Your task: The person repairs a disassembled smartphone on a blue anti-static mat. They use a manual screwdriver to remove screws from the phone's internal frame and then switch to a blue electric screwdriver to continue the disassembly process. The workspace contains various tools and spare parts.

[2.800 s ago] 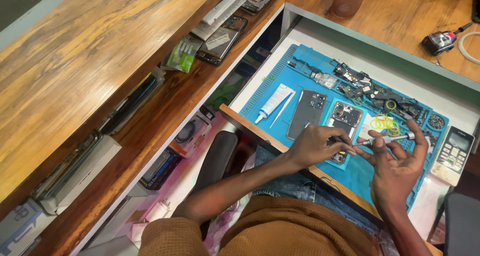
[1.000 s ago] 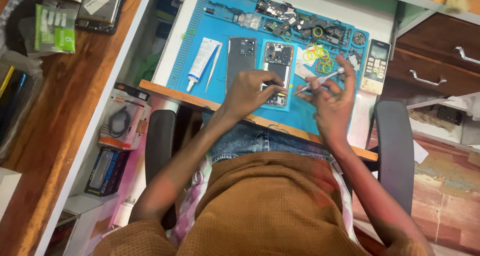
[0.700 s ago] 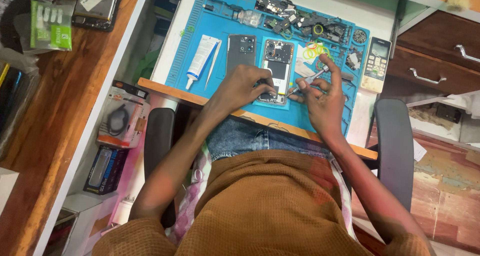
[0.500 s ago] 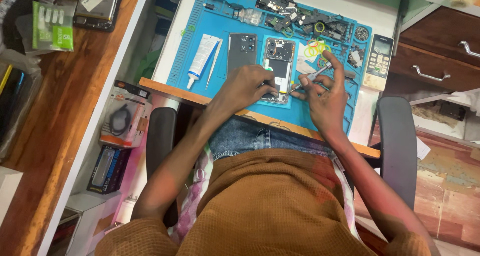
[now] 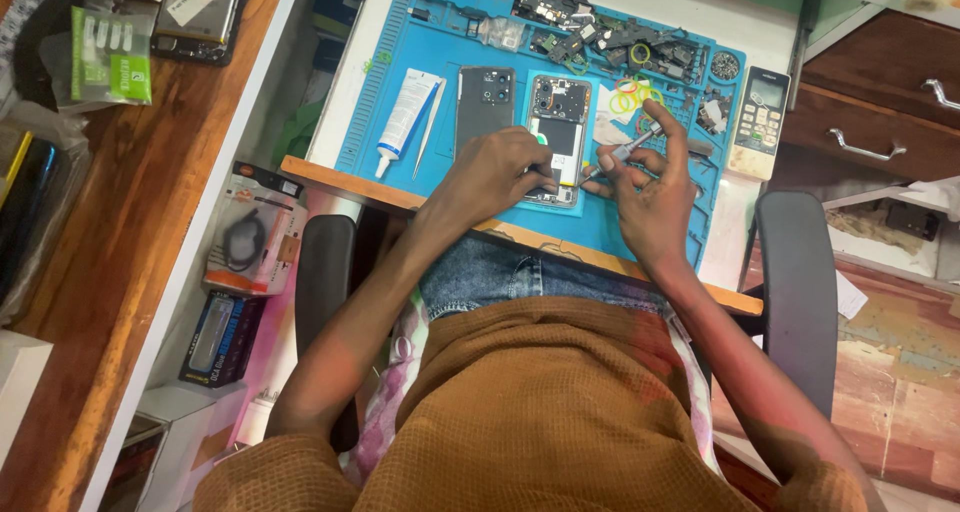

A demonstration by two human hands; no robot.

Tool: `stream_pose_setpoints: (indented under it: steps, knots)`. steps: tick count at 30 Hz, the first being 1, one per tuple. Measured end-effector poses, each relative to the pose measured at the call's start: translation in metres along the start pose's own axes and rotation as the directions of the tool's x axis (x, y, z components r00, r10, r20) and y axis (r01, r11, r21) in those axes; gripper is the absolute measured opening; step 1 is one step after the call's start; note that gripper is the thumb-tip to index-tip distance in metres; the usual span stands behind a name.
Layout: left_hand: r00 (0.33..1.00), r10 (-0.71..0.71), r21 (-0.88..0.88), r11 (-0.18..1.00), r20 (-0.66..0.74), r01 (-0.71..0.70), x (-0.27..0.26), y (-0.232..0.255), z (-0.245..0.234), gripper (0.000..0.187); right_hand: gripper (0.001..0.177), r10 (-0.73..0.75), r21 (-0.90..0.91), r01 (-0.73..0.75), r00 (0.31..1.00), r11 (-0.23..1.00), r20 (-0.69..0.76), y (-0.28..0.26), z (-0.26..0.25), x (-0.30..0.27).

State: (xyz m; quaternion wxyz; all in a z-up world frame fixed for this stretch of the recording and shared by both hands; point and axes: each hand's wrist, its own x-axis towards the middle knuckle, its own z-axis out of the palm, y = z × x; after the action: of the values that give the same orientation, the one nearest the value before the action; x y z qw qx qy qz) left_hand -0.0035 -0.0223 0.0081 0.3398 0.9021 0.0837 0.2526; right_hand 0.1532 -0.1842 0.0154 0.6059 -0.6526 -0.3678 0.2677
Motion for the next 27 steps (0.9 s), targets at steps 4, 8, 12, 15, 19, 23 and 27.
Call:
stream_pose_setpoints:
  steps: [4,8,12,15,19,23,27]
  knots:
    - [1.0,0.017,0.006,1.0,0.007,-0.017,0.0,-0.001,0.0,0.016,0.065,-0.022,-0.013,0.022,1.0,1.0,0.003,0.002,0.0,0.0]
    - [1.0,0.021,0.033,0.999,0.001,-0.021,0.0,-0.002,0.003,0.015,0.064,-0.041,-0.025,0.041,0.999,0.999,-0.003,0.002,-0.001,0.0]
    - [1.0,-0.004,0.081,0.997,-0.016,0.005,-0.001,-0.001,0.008,0.018,0.065,-0.047,-0.054,0.047,0.999,0.997,0.012,0.0,-0.001,-0.001]
    - [0.999,-0.017,0.123,0.992,-0.044,0.022,0.002,0.001,0.012,0.015,0.065,-0.06,-0.071,0.061,0.998,0.996,0.017,-0.001,-0.001,-0.002]
    - [0.981,-0.188,0.116,0.975,-0.035,0.191,0.002,0.004,0.013,0.017,0.064,-0.042,-0.057,0.043,0.999,0.997,0.024,0.0,-0.002,-0.002]
    - [0.954,-0.298,-0.043,0.954,-0.047,0.296,-0.001,0.003,0.013,0.019,0.066,0.026,0.048,-0.027,0.999,0.998,0.025,0.002,-0.003,-0.002]
    - [0.932,-0.356,-0.269,0.906,-0.065,0.328,-0.001,-0.001,0.014,0.021,0.068,0.05,0.1,-0.051,0.999,0.994,0.017,0.005,-0.003,-0.002]
